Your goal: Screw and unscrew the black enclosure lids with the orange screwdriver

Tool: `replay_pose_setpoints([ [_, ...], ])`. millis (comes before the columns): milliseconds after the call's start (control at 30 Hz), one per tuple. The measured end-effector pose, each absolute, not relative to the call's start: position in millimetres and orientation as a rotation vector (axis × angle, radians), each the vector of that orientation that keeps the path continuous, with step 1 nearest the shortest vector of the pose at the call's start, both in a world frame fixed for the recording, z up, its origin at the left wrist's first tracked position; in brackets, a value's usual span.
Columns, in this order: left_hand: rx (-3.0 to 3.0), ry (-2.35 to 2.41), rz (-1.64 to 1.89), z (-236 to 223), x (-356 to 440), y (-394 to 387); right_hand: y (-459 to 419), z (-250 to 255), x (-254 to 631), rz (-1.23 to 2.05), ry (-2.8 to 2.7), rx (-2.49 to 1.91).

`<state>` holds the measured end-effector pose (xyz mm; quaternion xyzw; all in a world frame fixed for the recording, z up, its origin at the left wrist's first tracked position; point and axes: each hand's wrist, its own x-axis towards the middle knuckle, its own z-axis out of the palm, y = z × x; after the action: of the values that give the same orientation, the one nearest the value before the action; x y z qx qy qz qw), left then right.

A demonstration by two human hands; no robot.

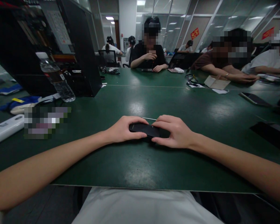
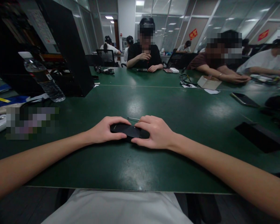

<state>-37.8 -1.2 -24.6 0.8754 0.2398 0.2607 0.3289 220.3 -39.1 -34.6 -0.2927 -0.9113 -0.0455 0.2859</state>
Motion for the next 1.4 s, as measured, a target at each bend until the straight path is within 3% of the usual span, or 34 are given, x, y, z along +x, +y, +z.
replay_pose_setpoints([
  [267,2.244,0.712,0.596,-21,-53,8,-39,-36,220,0.022,-2.369,-0.807],
  [1400,2.141,0.692,0.652,-23,-60,16,-35,-36,224,0.062,-2.339,-0.824],
])
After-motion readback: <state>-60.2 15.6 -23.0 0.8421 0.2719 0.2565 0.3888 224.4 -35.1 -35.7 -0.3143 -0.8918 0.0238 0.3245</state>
